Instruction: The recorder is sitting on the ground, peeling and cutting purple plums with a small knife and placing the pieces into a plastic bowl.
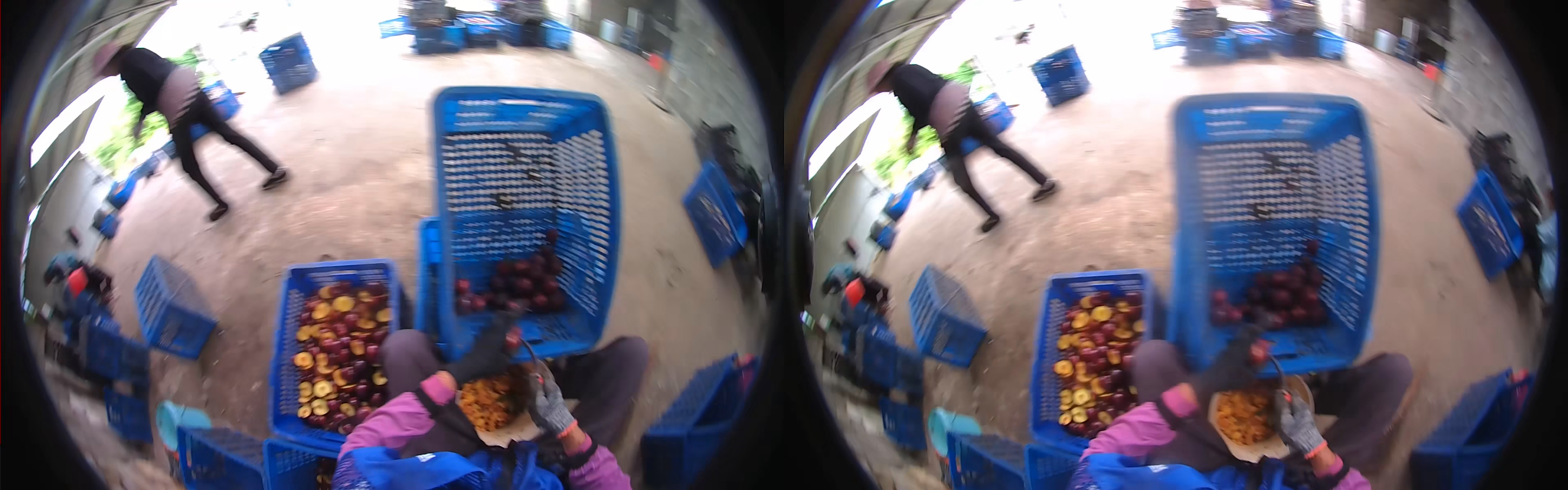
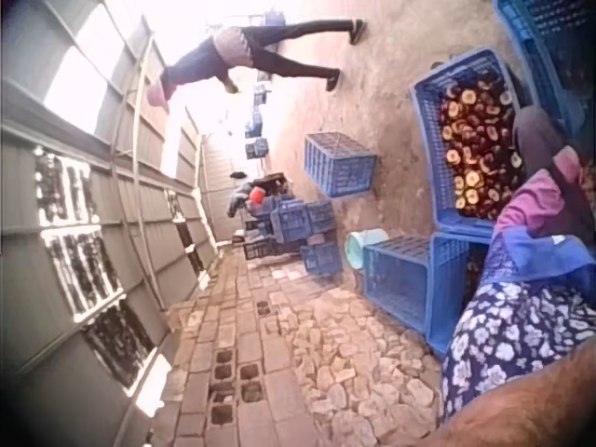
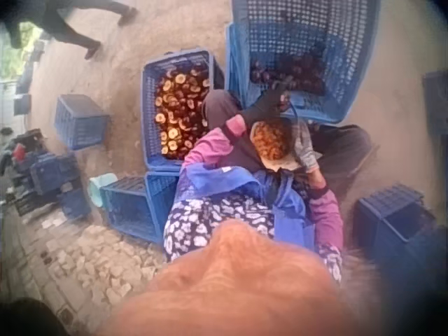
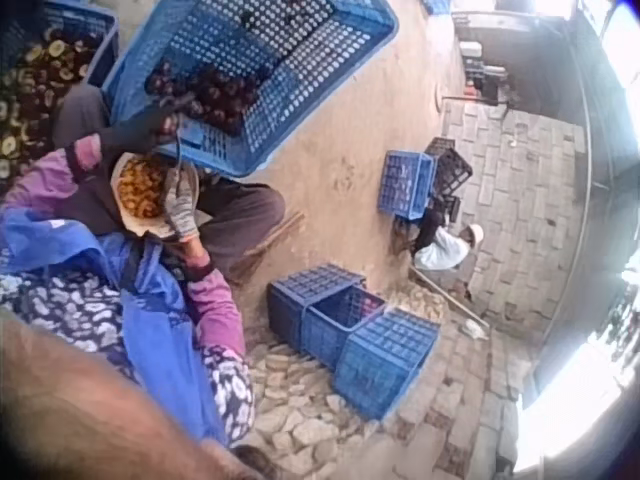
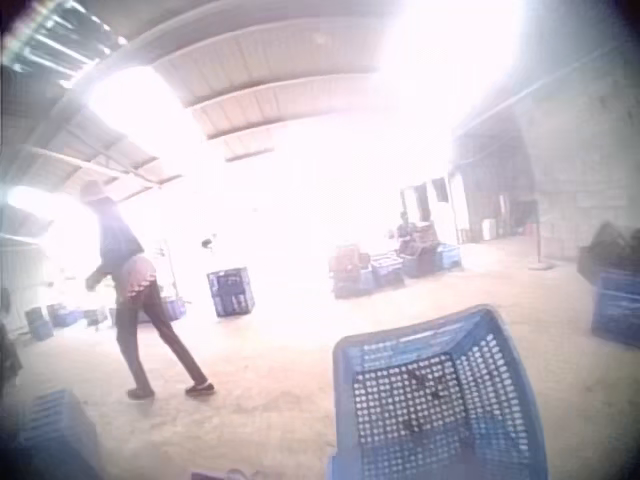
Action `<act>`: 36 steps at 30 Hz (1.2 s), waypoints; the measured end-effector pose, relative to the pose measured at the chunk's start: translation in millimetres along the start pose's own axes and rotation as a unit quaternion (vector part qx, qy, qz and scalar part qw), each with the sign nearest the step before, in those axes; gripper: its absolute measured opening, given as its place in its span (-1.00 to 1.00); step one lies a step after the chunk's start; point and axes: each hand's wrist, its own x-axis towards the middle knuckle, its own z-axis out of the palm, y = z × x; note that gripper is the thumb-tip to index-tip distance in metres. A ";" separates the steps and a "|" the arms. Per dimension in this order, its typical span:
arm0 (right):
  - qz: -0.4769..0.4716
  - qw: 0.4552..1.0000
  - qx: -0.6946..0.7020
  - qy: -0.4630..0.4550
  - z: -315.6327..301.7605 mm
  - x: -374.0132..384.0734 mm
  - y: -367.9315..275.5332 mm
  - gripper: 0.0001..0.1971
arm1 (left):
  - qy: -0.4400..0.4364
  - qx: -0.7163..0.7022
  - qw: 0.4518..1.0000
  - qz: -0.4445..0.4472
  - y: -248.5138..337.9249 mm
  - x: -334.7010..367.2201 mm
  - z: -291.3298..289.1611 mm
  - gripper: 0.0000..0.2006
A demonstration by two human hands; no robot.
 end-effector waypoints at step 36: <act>-0.230 0.950 -0.160 0.139 -39.7 -54.2 -20.0 -0.73 | 0.156 0.115 0.979 -0.063 47.8 -72.8 133.6 -0.73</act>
